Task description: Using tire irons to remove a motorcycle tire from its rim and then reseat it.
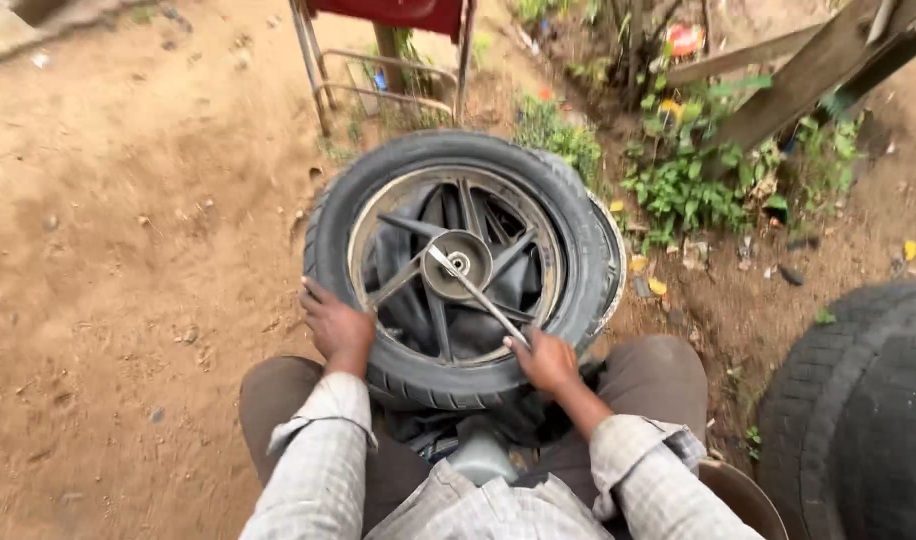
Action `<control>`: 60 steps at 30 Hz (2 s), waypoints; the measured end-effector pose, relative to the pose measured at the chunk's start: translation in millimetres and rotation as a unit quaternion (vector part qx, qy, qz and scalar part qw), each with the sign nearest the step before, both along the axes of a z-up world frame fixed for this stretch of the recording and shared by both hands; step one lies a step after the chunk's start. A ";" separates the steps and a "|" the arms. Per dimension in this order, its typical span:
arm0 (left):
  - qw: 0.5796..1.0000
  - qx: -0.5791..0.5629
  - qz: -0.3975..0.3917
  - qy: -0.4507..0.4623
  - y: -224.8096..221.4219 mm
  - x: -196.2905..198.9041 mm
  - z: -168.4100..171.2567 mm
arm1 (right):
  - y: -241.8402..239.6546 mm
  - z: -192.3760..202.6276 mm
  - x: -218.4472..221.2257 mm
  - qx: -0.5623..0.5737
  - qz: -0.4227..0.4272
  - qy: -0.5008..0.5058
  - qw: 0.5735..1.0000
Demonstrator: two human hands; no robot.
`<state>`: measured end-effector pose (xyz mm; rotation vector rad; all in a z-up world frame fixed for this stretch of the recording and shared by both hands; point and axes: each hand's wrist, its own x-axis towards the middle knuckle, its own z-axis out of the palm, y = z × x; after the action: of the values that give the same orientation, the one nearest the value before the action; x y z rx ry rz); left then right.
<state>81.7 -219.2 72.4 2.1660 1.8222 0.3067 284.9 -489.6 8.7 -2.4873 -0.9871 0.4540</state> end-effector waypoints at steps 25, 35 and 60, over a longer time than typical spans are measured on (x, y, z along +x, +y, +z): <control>0.990 -0.008 0.110 -0.089 -49.7 -6.2 -32.4 | -3.9 70.1 29.2 0.261 -0.208 0.264 0.905; 0.990 0.003 0.090 -0.111 -58.6 -12.1 -37.2 | 112.2 175.2 93.0 0.329 -0.006 0.316 0.890; 0.990 0.012 0.069 -0.124 -60.8 -6.2 -19.6 | 164.6 191.0 124.1 0.370 0.168 0.319 0.856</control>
<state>75.5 -280.0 52.8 1.9213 1.8347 0.6016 409.0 -325.0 199.7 -1.3377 -1.0375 0.7646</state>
